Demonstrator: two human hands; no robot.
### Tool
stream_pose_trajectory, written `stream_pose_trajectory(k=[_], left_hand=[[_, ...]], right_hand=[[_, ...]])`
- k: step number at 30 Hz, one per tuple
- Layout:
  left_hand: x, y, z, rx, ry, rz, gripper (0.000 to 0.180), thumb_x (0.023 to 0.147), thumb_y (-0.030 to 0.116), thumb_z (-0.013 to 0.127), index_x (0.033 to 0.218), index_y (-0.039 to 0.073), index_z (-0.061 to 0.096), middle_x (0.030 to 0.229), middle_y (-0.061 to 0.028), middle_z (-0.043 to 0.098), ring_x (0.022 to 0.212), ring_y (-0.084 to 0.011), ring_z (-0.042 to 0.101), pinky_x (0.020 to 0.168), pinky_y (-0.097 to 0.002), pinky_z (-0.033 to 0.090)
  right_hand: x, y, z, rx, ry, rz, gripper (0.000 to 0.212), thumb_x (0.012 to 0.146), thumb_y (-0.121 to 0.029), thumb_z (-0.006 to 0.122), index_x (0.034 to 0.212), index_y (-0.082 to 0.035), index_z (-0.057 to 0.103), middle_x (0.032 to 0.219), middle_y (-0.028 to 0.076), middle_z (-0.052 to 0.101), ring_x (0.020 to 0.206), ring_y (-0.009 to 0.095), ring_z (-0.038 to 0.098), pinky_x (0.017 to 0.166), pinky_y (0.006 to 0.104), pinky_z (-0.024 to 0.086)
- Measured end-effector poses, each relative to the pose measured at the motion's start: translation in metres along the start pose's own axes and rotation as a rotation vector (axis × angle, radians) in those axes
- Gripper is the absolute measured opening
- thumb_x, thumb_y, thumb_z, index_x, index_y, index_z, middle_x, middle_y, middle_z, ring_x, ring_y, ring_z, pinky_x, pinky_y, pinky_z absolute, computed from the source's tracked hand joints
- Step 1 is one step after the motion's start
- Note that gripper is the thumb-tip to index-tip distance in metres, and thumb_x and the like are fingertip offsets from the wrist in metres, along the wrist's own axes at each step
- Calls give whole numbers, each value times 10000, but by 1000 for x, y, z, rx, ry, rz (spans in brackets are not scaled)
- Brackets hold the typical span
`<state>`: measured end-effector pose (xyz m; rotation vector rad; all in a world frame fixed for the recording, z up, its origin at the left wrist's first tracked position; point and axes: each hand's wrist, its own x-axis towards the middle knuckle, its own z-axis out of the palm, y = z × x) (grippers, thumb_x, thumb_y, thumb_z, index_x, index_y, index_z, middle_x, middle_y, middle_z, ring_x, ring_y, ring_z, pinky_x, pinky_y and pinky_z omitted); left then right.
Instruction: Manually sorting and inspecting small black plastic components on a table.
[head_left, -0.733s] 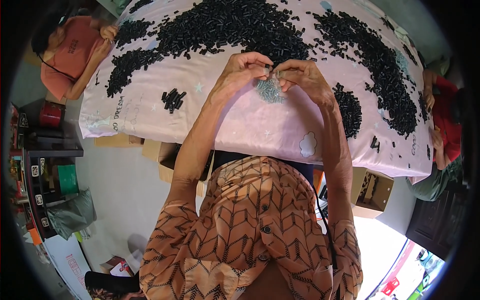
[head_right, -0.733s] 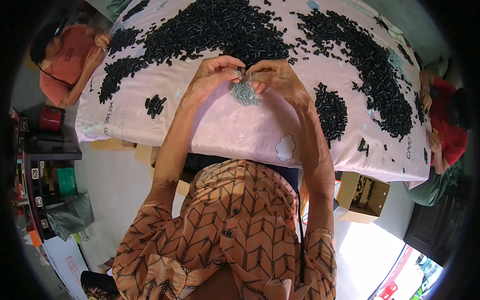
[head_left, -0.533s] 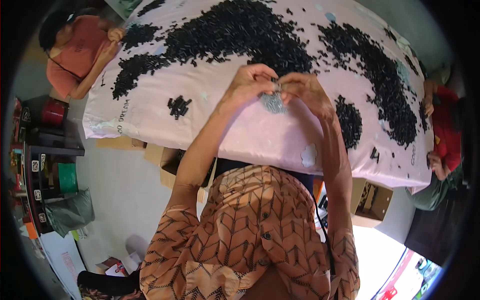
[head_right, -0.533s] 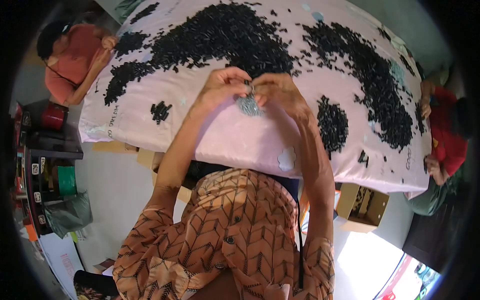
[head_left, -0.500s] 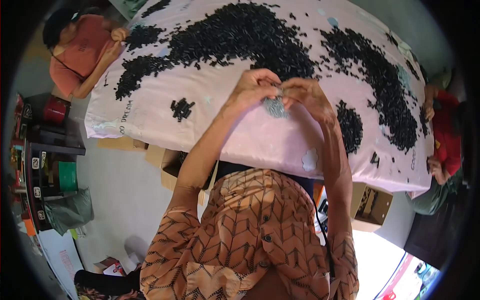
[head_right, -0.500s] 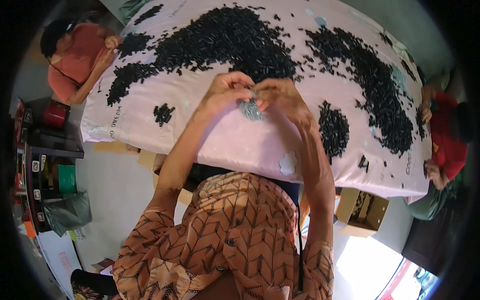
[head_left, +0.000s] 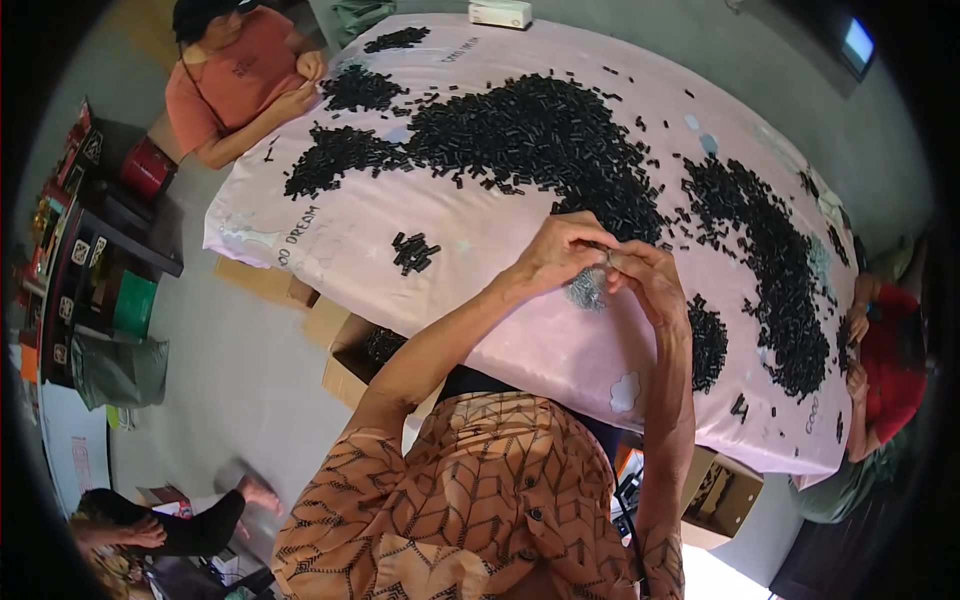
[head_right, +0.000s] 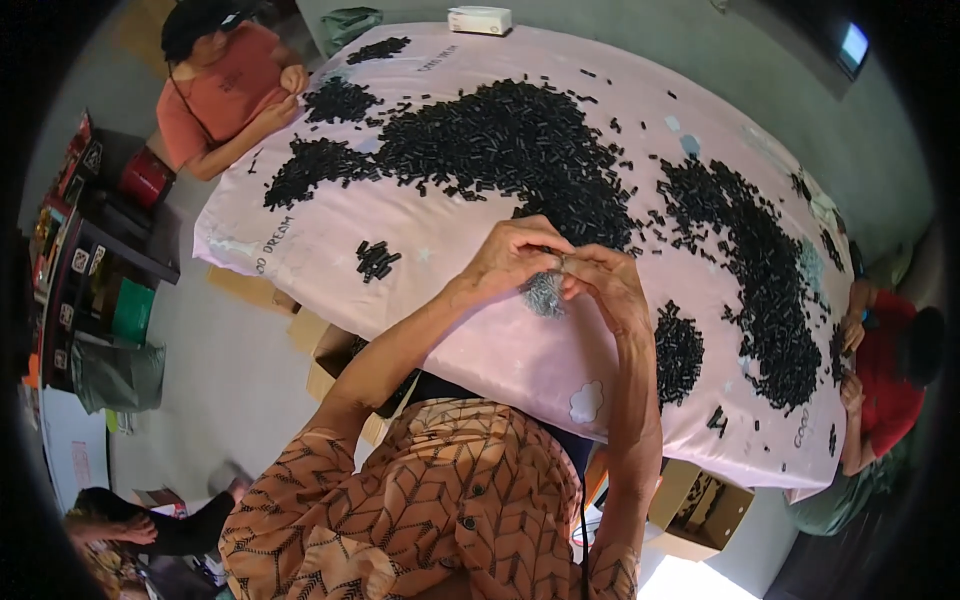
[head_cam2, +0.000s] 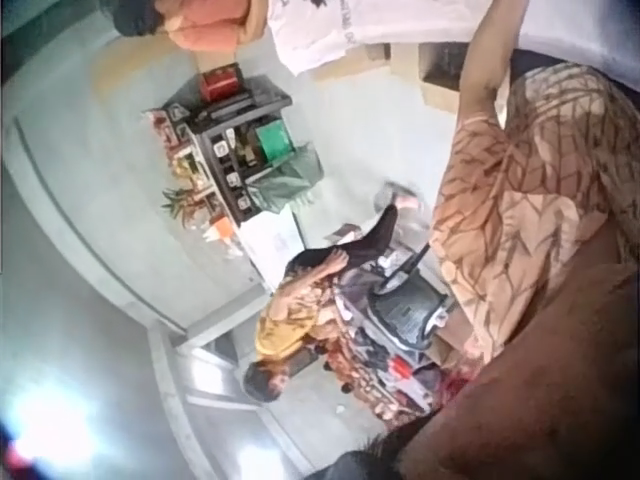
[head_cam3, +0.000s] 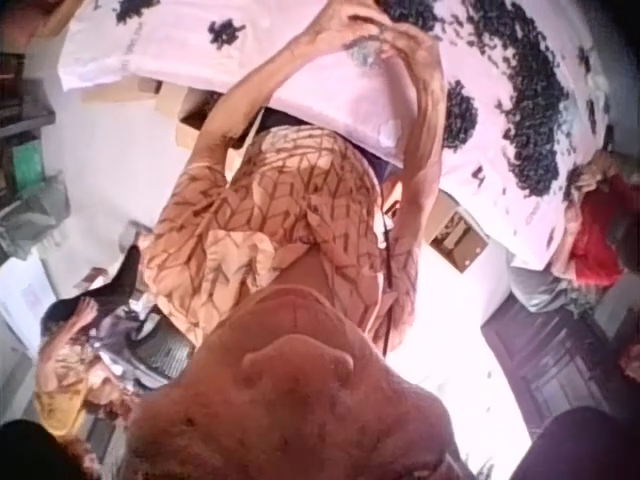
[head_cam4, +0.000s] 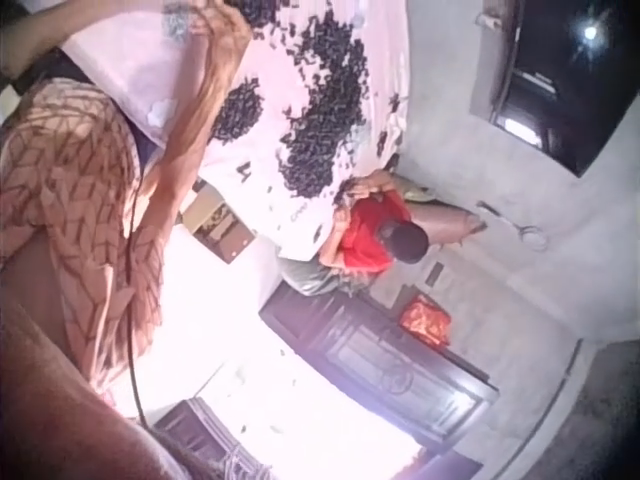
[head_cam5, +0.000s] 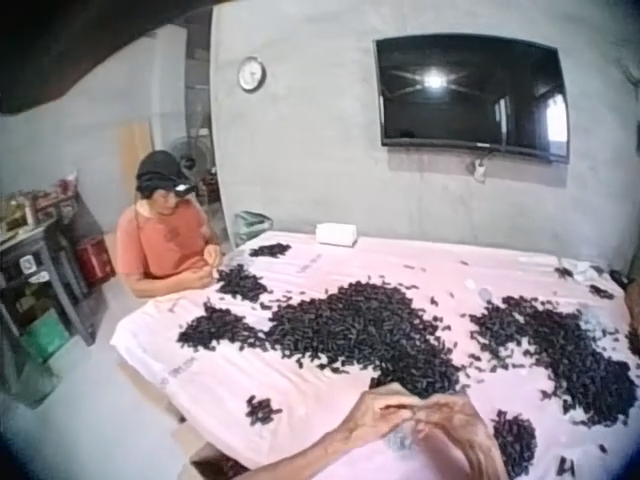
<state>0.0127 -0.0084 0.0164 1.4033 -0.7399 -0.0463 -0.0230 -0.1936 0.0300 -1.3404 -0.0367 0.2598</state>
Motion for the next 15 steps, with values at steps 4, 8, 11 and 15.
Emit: stream_pose_trajectory(k=[4, 8, 11, 15], left_hand=[[0, -4, 1, 152, 3, 45, 194, 726, -93, 595, 868, -7, 695, 799, -83, 600, 719, -174, 607, 637, -270, 493], [-1, -2, -1, 242, -34, 47, 164, 730, -55, 597, 860, -8, 684, 812, -75, 603, 757, -162, 604, 675, -265, 492], [-2, -3, 0, 190, -38, -3, 135, 730, -48, 600, 843, -13, 664, 809, -72, 602, 745, -157, 599, 654, -262, 482], [4, -16, 2, -12, -28, 49, 105, 714, -35, 659, 808, 10, 673, 758, -60, 593, 690, -139, 590, 610, -250, 468]], right_hand=[[1, 3, -3, -50, 31, 38, 139, 818, -58, 664, 889, 60, 642, 726, 105, 637, 588, 147, 606, 561, 243, 523], [-4, -1, 2, -72, 31, 38, 143, 823, -66, 662, 885, 61, 641, 724, 105, 636, 584, 148, 605, 540, 243, 524], [-5, 1, 0, -73, 43, 53, 148, 824, -79, 660, 880, 58, 641, 723, 105, 633, 580, 151, 605, 537, 253, 527], [-4, 2, -11, -47, 13, 22, 158, 820, -93, 656, 902, 38, 624, 736, 104, 628, 589, 155, 601, 555, 267, 530]])
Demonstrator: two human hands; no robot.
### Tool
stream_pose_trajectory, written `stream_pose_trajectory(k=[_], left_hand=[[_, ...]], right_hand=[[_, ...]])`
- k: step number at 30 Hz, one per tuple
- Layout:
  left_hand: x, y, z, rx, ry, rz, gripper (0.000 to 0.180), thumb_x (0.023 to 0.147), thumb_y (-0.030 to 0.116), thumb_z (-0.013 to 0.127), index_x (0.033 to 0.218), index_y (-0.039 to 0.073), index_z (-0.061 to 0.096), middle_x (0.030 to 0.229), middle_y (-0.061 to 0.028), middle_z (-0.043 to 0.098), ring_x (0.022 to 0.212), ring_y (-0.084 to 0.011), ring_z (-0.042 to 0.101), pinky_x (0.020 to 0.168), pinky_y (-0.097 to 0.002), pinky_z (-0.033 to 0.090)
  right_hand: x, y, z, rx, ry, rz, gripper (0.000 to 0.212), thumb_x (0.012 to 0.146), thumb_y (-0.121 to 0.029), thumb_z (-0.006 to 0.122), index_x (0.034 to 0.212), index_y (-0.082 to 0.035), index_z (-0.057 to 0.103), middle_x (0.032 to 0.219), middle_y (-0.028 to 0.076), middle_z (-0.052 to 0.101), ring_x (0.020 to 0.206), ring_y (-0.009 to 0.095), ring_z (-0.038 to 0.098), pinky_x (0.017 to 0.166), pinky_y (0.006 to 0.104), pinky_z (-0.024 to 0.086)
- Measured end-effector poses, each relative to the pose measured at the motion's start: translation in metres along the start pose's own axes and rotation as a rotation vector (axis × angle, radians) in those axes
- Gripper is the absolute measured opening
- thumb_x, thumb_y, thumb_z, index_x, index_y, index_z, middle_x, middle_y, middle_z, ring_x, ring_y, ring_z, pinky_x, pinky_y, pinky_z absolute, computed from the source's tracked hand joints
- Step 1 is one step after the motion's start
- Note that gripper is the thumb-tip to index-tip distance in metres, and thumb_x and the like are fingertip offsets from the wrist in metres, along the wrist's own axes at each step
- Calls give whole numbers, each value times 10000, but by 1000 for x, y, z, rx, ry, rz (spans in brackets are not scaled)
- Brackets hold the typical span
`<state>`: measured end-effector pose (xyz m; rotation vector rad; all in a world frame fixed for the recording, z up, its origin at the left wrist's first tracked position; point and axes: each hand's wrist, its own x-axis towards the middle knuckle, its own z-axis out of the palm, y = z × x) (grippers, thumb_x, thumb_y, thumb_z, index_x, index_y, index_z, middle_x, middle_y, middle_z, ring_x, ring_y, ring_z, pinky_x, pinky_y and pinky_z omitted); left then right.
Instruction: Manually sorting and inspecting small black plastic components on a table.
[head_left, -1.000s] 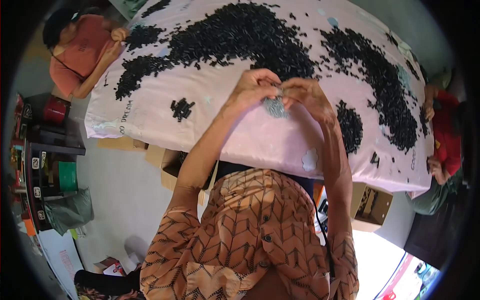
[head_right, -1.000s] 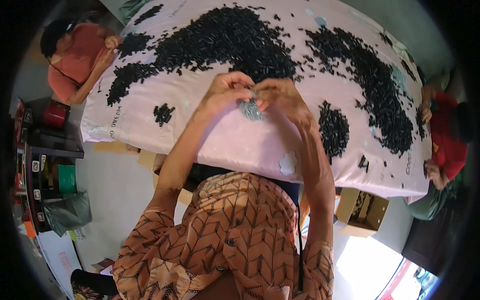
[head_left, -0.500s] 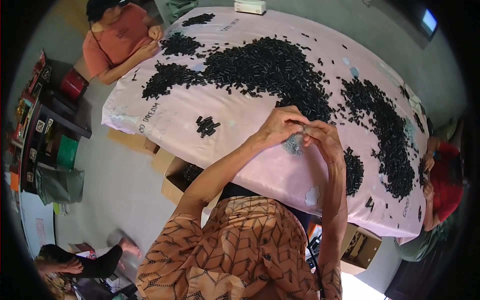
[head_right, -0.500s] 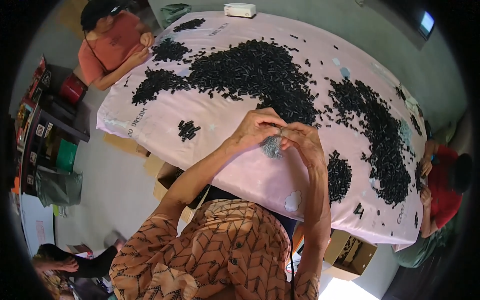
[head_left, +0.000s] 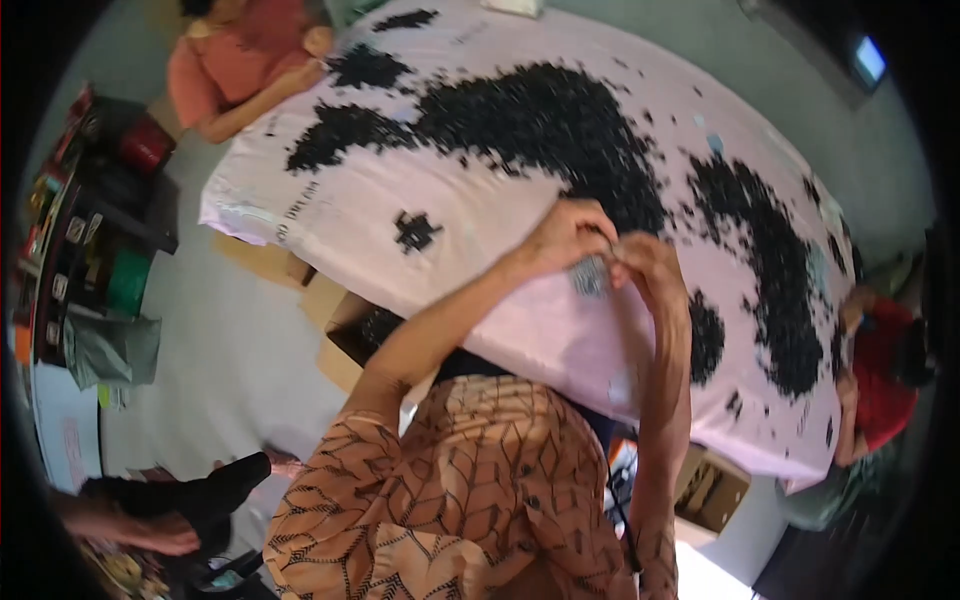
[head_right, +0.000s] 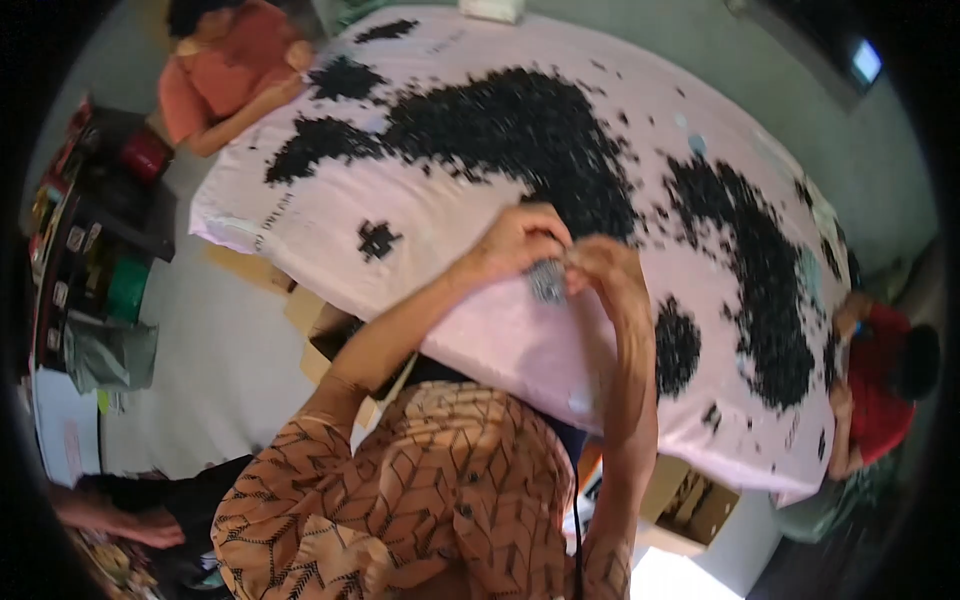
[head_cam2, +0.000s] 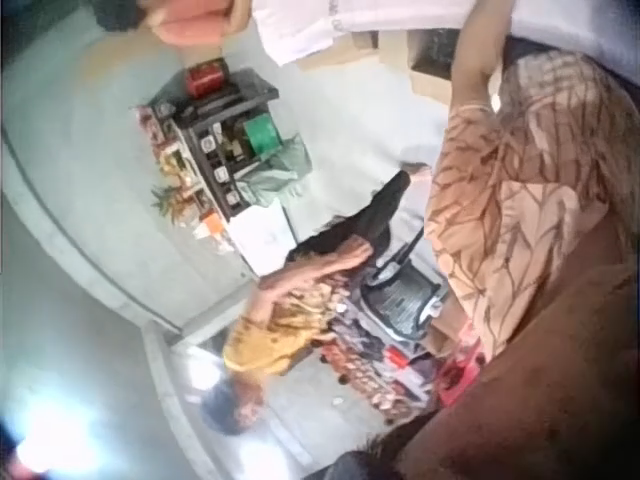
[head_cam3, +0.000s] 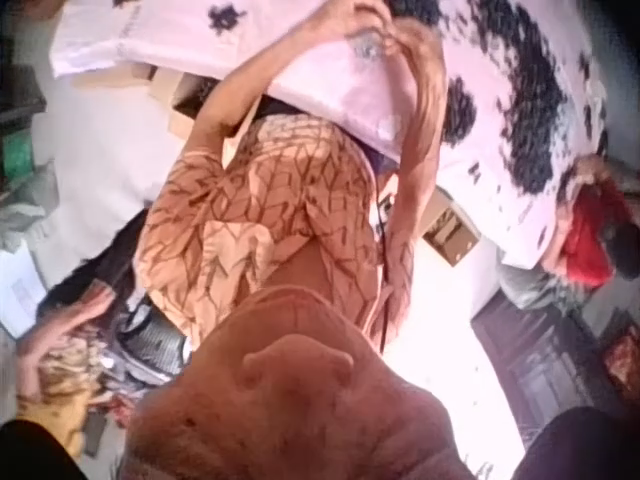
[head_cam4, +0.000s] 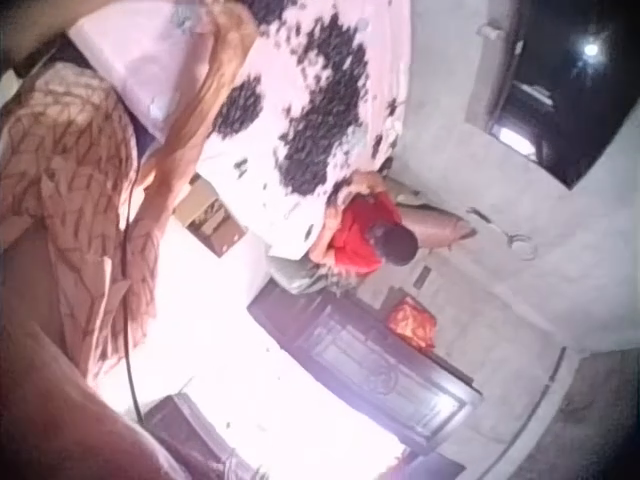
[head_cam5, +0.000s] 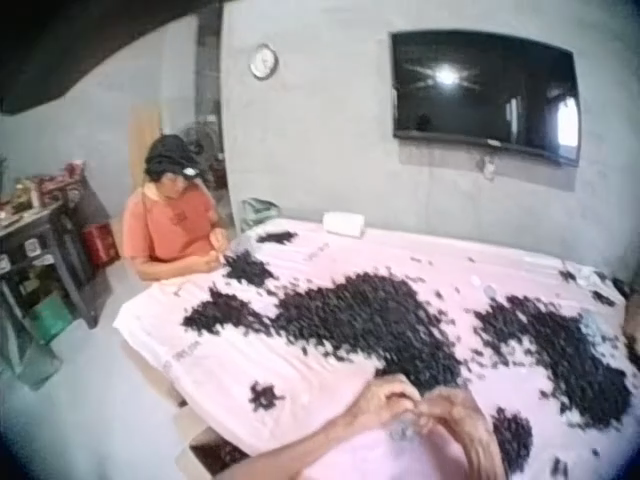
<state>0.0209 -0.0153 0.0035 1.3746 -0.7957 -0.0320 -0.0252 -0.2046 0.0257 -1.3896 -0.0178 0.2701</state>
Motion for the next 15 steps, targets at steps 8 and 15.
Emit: stream_pose_trajectory(k=[8, 15], left_hand=[[-3, 8, -10, -57, -8, -199, 89, 765, -49, 632, 844, -38, 672, 795, -44, 613, 690, -73, 557, 622, -204, 449], [0, 10, -9, -122, -38, -401, 95, 815, 19, 645, 890, -32, 673, 702, -34, 610, 615, -75, 541, 566, -206, 444]], right_hand=[[4, -10, 6, 7, -80, 36, 156, 827, -54, 656, 948, 43, 639, 723, 69, 620, 616, 134, 595, 547, 250, 502], [-1, -8, 1, 62, -68, 50, 183, 841, -68, 651, 988, 38, 631, 777, 69, 639, 645, 118, 603, 597, 248, 527]])
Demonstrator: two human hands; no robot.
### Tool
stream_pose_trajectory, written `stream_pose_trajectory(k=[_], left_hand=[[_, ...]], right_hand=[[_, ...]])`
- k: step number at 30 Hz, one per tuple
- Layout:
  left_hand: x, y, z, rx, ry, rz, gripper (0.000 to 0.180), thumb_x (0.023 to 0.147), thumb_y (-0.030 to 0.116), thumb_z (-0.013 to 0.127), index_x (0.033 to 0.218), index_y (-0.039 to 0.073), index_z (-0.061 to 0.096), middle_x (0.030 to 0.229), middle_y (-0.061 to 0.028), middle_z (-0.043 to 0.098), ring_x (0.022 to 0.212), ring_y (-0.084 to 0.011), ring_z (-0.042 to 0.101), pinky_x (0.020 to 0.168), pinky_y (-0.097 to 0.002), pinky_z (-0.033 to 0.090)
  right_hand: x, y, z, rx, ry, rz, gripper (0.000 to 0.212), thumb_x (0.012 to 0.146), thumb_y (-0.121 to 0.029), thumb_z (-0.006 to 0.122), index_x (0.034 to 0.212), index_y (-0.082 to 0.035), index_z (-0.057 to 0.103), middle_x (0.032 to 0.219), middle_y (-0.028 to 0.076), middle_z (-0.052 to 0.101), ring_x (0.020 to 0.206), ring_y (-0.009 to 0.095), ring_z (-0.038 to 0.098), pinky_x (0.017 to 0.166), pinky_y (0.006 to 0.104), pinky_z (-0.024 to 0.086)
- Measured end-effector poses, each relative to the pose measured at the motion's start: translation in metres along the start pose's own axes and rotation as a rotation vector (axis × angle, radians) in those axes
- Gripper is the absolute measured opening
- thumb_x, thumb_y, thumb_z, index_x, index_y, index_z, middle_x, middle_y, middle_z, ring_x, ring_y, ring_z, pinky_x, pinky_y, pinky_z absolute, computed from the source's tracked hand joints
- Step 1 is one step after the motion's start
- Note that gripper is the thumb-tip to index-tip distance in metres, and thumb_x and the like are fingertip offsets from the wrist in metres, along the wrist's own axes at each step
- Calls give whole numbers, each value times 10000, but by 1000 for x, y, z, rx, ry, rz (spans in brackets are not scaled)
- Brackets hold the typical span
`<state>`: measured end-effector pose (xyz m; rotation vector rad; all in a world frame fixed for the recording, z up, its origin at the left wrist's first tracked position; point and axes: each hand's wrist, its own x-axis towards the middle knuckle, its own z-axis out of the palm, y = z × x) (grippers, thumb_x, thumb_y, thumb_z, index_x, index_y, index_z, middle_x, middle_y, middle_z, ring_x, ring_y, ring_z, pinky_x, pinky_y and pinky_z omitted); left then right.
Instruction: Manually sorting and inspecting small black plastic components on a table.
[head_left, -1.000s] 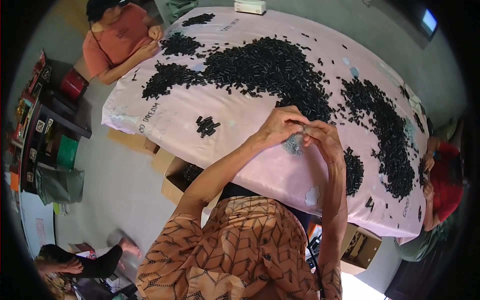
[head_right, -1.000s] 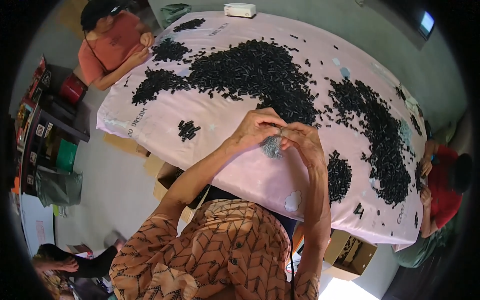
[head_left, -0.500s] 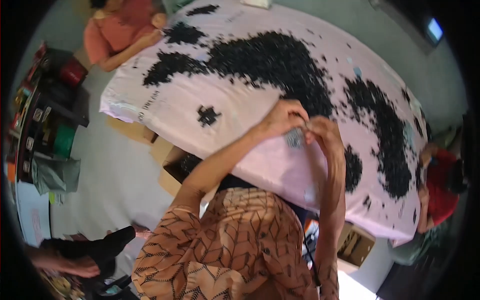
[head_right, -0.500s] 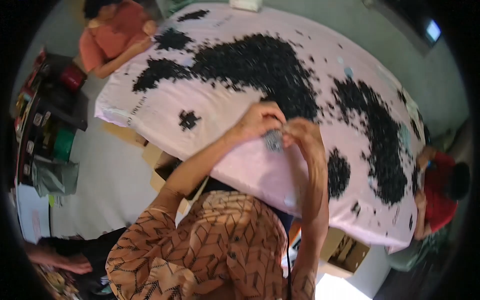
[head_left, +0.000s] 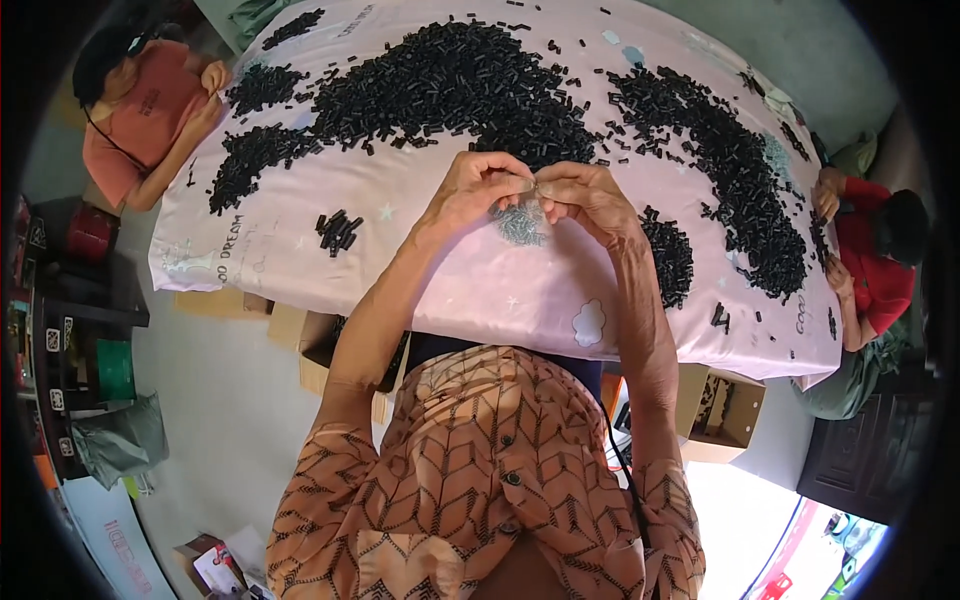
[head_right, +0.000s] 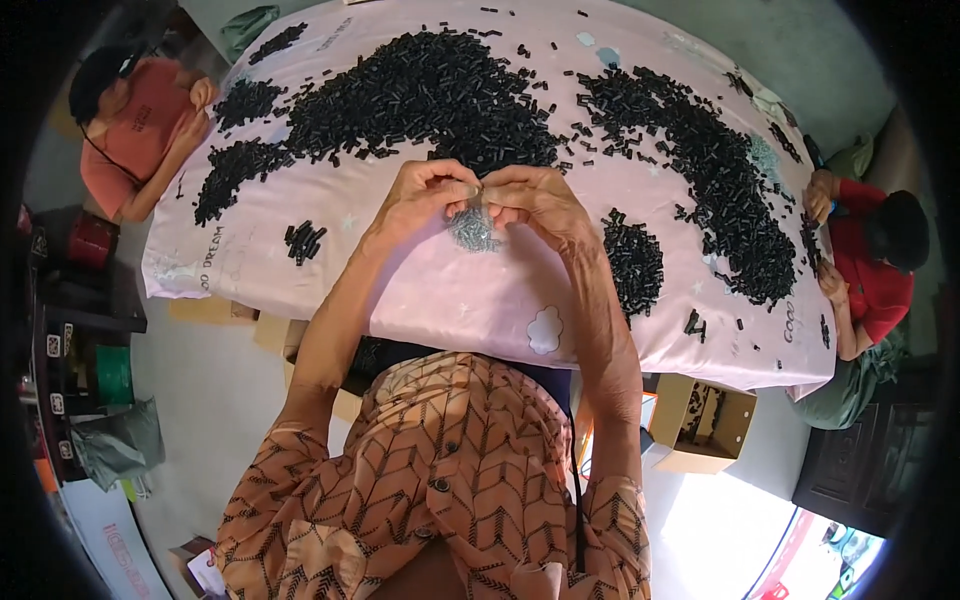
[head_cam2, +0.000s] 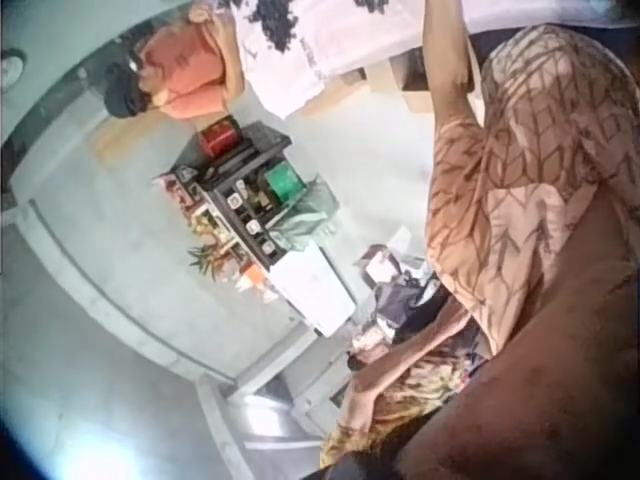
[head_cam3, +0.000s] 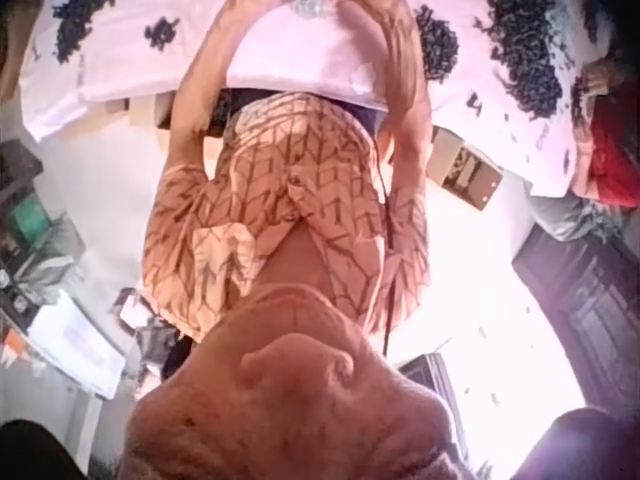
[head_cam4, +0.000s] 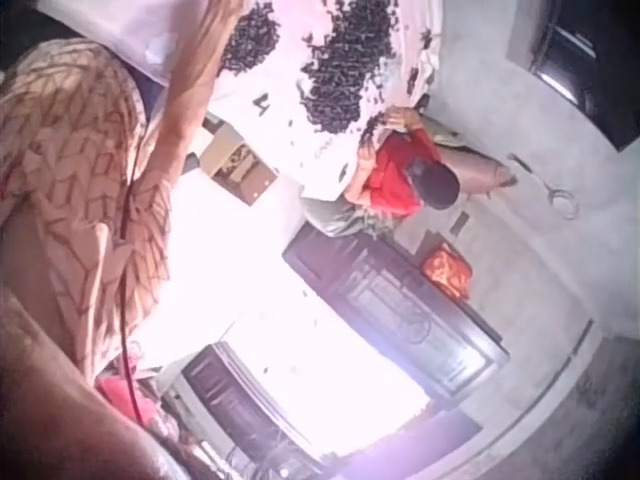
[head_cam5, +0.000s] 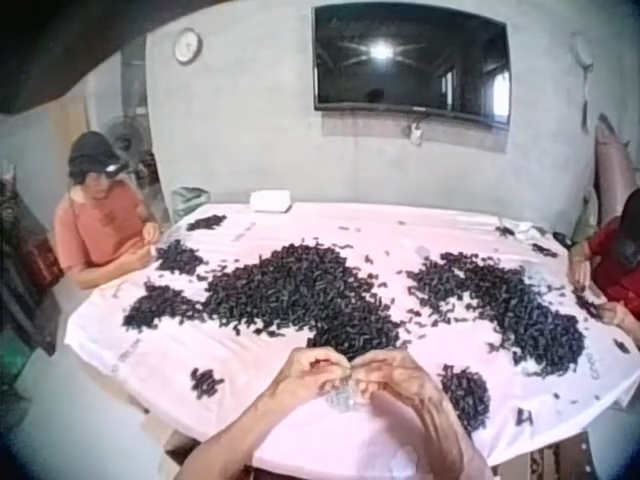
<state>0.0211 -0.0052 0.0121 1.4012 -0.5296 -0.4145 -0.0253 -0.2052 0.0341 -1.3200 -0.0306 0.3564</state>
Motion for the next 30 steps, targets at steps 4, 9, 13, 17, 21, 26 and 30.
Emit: stream_pose_trajectory(k=[4, 9, 13, 17, 21, 26, 30], left_hand=[[-2, 4, -2, -27, 12, -48, 106, 823, 50, 654, 892, -28, 674, 663, -19, 588, 576, -64, 511, 517, -203, 400], [-5, 11, -12, 112, -108, -97, 123, 800, 59, 675, 893, -21, 672, 647, -5, 573, 545, -55, 481, 491, -201, 362], [-3, 7, -13, 149, -40, -105, 153, 743, 23, 723, 856, -2, 622, 666, -29, 611, 538, -68, 530, 462, -207, 406], [0, 14, -15, 101, 31, -108, 178, 746, 11, 728, 855, -1, 589, 696, -75, 639, 557, -105, 599, 480, -217, 481], [-1, 14, -12, -7, 72, -59, 157, 762, -22, 700, 869, -19, 585, 760, -115, 668, 612, -137, 637, 538, -232, 527], [3, 5, 7, -122, 89, 76, 254, 752, -91, 670, 979, -34, 569, 856, -147, 680, 713, -131, 647, 611, -235, 534], [-10, 6, 6, -11, 178, 84, 352, 750, -109, 655, 1071, -10, 550, 904, -160, 685, 725, -114, 631, 642, -221, 514]], right_hand=[[-2, -2, 5, -48, 2, -18, 222, 825, -54, 649, 1024, 41, 621, 813, 79, 643, 676, 119, 606, 620, 239, 527], [1, 1, -1, -47, 24, -69, 293, 813, -54, 645, 1082, 55, 606, 827, 82, 633, 689, 130, 598, 651, 246, 511], [3, 3, -5, -60, 44, -76, 243, 831, -42, 611, 1050, 63, 622, 816, 89, 626, 687, 142, 595, 644, 244, 506], [3, 1, -3, -55, 73, -105, 225, 826, -30, 623, 1029, 68, 629, 803, 100, 631, 647, 152, 597, 616, 243, 504], [5, 1, 2, -55, 151, -186, 189, 813, 0, 641, 991, 61, 634, 770, 110, 638, 638, 153, 599, 593, 252, 503], [5, 8, 2, -5, 188, -346, 154, 790, -7, 671, 930, 50, 647, 775, 108, 656, 615, 145, 605, 568, 245, 484], [15, 19, 10, 28, 120, -367, 119, 812, 30, 643, 930, 37, 653, 819, 123, 661, 674, 154, 613, 600, 265, 501]])
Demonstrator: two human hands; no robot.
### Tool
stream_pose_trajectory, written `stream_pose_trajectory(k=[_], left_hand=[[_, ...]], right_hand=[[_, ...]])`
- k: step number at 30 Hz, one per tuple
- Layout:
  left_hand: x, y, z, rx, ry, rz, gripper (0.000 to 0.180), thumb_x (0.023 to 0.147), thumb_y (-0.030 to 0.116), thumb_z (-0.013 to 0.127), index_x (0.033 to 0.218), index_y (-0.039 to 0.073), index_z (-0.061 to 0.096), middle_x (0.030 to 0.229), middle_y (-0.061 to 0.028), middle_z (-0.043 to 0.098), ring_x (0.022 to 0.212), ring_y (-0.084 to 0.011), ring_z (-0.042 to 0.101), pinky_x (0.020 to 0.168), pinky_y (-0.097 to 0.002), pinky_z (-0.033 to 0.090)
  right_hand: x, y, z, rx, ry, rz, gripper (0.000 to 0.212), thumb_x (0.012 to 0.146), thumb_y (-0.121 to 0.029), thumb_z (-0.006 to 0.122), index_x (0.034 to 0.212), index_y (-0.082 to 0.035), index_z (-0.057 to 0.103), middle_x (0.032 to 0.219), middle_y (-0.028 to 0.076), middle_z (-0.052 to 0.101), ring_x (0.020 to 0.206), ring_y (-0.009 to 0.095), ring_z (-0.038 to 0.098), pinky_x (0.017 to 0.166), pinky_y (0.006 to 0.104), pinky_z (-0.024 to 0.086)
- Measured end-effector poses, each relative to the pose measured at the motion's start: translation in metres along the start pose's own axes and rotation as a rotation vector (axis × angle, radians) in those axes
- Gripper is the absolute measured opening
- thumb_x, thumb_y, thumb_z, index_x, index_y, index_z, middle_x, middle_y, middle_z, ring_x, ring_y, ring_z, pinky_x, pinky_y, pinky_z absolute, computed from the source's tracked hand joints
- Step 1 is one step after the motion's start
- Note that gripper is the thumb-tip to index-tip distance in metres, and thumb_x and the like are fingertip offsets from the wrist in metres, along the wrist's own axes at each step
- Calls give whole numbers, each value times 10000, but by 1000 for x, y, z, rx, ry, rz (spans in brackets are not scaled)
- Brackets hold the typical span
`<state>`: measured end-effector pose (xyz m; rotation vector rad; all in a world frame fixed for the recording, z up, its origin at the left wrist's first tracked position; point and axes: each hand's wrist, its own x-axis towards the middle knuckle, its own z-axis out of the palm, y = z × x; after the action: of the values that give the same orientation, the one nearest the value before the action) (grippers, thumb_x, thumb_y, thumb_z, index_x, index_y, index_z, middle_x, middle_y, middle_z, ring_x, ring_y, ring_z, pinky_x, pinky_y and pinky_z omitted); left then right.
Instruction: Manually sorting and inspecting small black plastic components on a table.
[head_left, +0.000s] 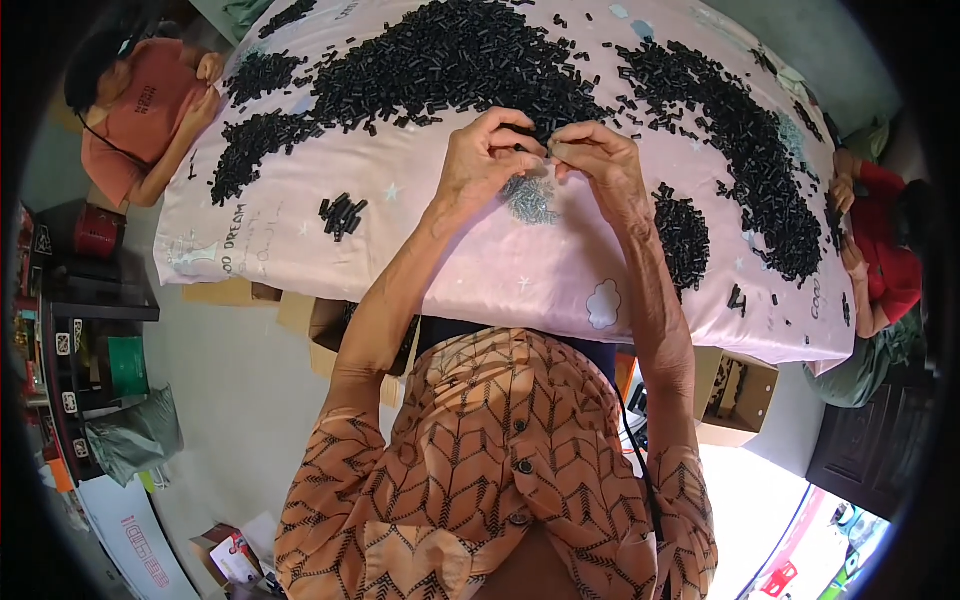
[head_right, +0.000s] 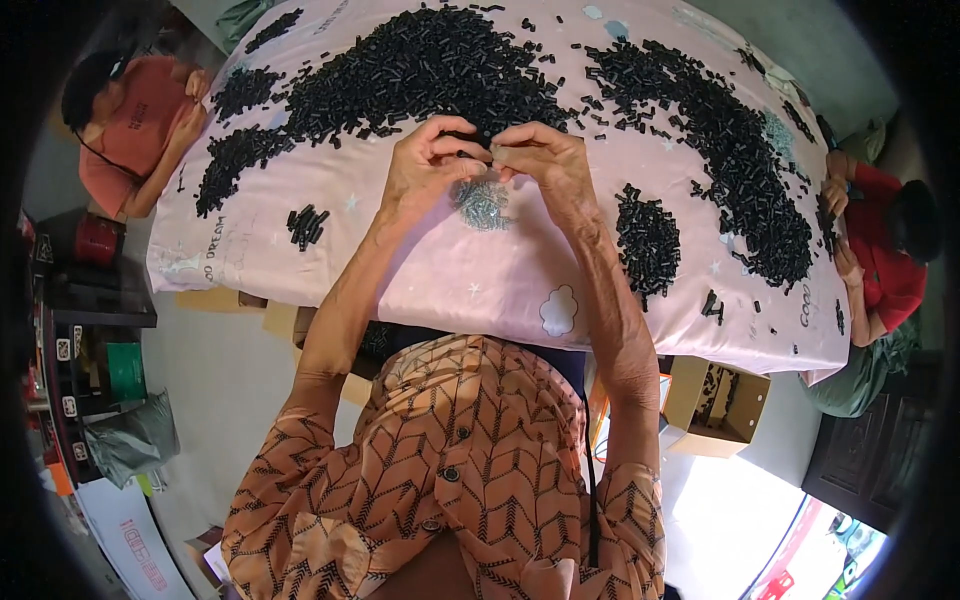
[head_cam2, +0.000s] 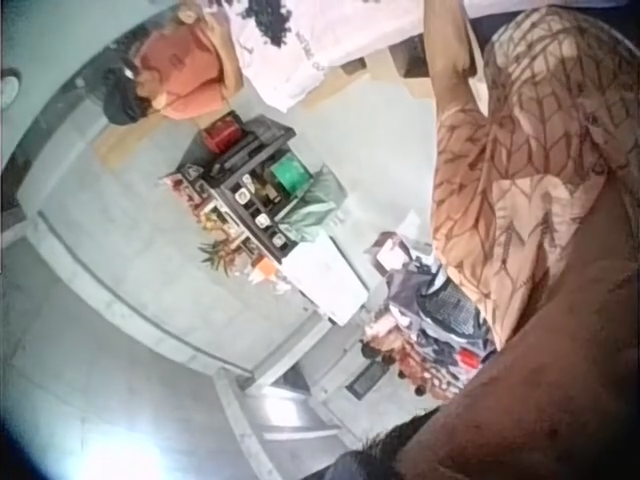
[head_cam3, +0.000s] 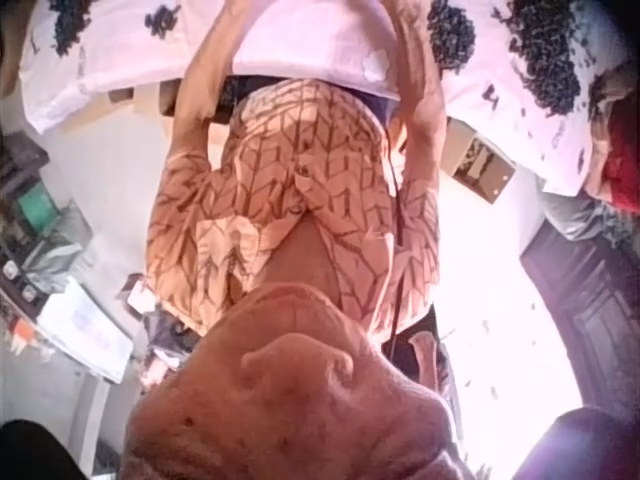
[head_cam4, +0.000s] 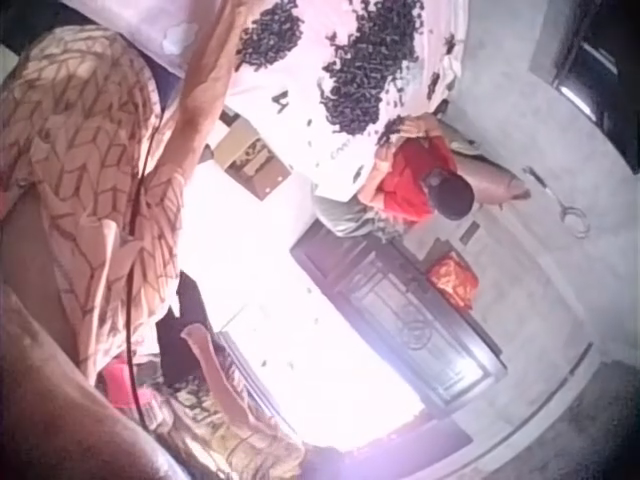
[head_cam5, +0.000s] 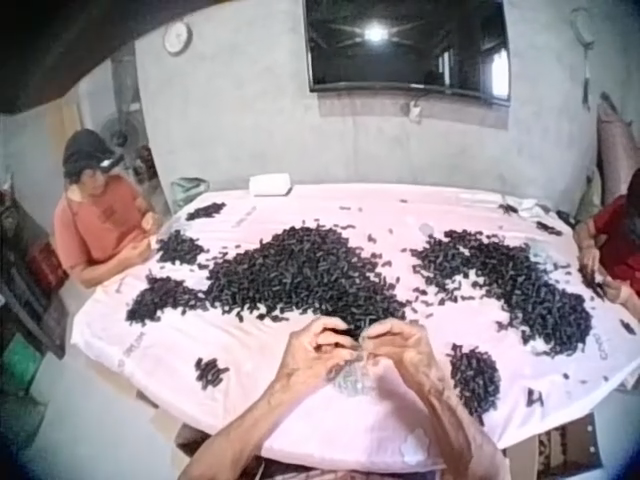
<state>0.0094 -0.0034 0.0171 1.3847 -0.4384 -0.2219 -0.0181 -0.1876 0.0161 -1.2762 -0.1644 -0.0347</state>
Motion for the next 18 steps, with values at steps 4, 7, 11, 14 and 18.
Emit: stream_pose_trajectory(k=[4, 7, 11, 14, 18], left_hand=[[7, 5, 13, 163, 17, 91, 408, 736, -65, 689, 1107, -2, 531, 884, -144, 696, 697, -103, 625, 618, -232, 511], [0, 12, 12, 429, 46, 128, 453, 713, -27, 721, 1112, 1, 508, 845, -152, 694, 662, -126, 630, 591, -259, 511], [-2, 6, 10, 634, 14, 150, 493, 724, 25, 727, 1138, 28, 459, 778, -157, 673, 625, -218, 633, 553, -317, 494], [2, 5, 15, 630, 34, 241, 482, 707, 19, 733, 1120, 31, 484, 713, -112, 665, 576, -150, 606, 528, -279, 481], [1, 7, 15, 644, 12, 216, 454, 720, 11, 722, 1105, 33, 481, 711, -113, 657, 590, -154, 611, 541, -282, 487]], right_hand=[[-9, -13, -6, -59, 45, -42, 122, 801, 40, 649, 923, 32, 657, 824, 104, 660, 676, 143, 609, 607, 258, 494], [-9, -6, 6, -103, 74, -94, 120, 792, 37, 663, 912, 26, 661, 811, 86, 662, 661, 124, 603, 601, 236, 490], [-9, 1, 17, -338, 63, -289, 122, 784, 40, 665, 901, 6, 670, 823, 62, 667, 672, 103, 605, 605, 222, 493], [-9, -5, 15, -600, 61, -438, 126, 771, 37, 667, 892, 1, 674, 837, 54, 662, 706, 99, 610, 610, 226, 493], [-9, -5, 15, -608, 37, -443, 132, 754, 36, 677, 884, 15, 669, 848, 63, 656, 722, 109, 612, 613, 229, 493]])
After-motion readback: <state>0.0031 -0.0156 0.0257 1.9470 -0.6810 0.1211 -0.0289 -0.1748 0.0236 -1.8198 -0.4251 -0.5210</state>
